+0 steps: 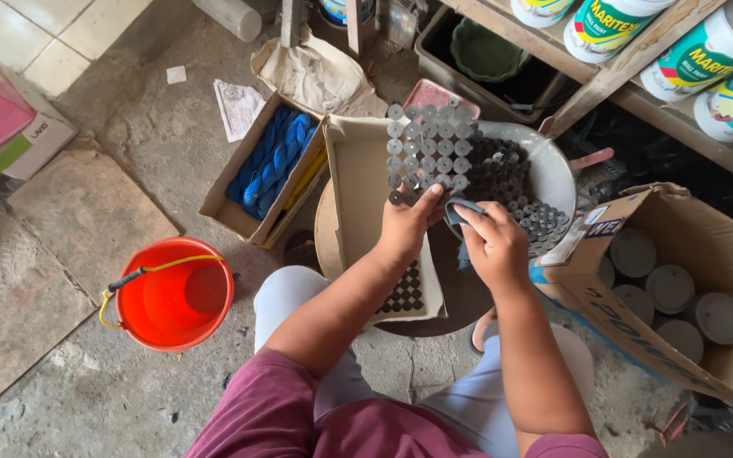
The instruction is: Cleaning a grid of small black parts using a cloth
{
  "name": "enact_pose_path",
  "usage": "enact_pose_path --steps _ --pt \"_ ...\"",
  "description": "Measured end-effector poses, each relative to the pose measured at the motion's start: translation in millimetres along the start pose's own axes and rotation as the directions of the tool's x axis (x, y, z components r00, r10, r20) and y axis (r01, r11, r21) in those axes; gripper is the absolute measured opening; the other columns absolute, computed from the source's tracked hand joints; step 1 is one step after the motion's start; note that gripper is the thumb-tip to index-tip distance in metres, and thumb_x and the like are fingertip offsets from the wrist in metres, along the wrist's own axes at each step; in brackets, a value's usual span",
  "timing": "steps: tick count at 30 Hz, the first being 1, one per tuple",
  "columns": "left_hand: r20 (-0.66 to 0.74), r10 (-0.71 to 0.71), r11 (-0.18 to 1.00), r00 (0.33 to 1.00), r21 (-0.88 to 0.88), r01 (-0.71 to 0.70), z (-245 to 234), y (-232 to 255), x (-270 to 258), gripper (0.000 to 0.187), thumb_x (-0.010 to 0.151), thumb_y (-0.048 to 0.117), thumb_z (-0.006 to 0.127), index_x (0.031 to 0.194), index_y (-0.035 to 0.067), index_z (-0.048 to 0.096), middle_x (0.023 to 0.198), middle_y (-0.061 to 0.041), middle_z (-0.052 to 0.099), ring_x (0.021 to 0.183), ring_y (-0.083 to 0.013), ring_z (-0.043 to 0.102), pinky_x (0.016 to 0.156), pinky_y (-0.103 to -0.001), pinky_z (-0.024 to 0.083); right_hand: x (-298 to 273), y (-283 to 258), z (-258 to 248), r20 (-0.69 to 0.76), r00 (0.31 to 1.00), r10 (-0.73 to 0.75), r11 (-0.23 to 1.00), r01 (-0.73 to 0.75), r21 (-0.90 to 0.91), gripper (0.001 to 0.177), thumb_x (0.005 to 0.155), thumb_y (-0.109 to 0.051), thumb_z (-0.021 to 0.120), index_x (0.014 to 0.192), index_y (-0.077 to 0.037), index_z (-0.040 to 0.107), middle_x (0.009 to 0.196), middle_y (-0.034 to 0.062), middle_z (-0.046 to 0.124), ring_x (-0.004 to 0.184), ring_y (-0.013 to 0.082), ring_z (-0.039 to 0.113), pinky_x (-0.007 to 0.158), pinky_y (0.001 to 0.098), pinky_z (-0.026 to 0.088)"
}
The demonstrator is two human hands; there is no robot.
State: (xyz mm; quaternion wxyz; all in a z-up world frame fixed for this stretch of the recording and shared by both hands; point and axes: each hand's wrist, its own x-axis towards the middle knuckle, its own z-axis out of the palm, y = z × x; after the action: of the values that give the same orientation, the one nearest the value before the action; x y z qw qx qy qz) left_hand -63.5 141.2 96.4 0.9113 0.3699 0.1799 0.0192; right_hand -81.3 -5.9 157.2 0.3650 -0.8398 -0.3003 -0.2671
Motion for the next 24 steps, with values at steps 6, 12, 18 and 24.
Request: enact_pose_path --steps 6,12,18,24 --pt "0.000 0.054 0.996 0.999 -0.071 -0.053 -1 -3 7 0.035 0.094 0.008 0.076 0.125 -0.003 0.062 0.101 -0.023 0.072 0.092 -0.0394 0.073 0.082 -0.055 0.062 -13 18 -12 -0.124 0.986 0.107 0.987 -0.091 0.132 0.016 0.095 0.000 0.068 0.105 -0.005 0.079 0.085 0.0093 0.064 0.067 0.0287 0.061 0.063 0.0383 0.049" --pt "-0.020 -0.014 1.000 1.000 0.024 0.015 18 5 -14 0.038 0.093 0.013 0.078 0.125 -0.003 0.062 0.097 -0.021 0.070 0.088 -0.0353 0.072 0.080 -0.056 0.062 -6 13 8 -0.129 0.989 -0.078 0.996 0.072 -0.050 0.027 0.089 -0.001 0.078 0.116 -0.006 0.079 0.099 0.0135 0.067 0.080 0.0352 0.067 0.068 0.0431 0.056" --pt "-0.031 -0.038 0.997 0.999 0.066 0.040 10 3 -5 0.039 0.092 0.012 0.079 0.125 -0.001 0.064 0.096 -0.021 0.070 0.086 -0.0371 0.074 0.080 -0.056 0.061 -22 43 27 -0.208 0.971 -0.114 0.987 0.088 -0.132 0.019 0.087 0.001 0.080 0.099 -0.014 0.080 0.094 0.0016 0.070 0.074 0.0235 0.068 0.068 0.0376 0.055" --pt "0.018 -0.030 0.998 0.999 -0.049 0.030 13 3 -7 0.036 0.094 0.005 0.075 0.125 -0.006 0.061 0.097 -0.029 0.070 0.089 -0.0439 0.072 0.083 -0.060 0.061 -14 29 21 -0.370 0.928 -0.049 0.987 -0.011 -0.159 0.024 0.081 0.001 0.085 0.076 -0.018 0.071 0.075 -0.0060 0.064 0.063 0.0185 0.063 0.066 0.0308 0.053"
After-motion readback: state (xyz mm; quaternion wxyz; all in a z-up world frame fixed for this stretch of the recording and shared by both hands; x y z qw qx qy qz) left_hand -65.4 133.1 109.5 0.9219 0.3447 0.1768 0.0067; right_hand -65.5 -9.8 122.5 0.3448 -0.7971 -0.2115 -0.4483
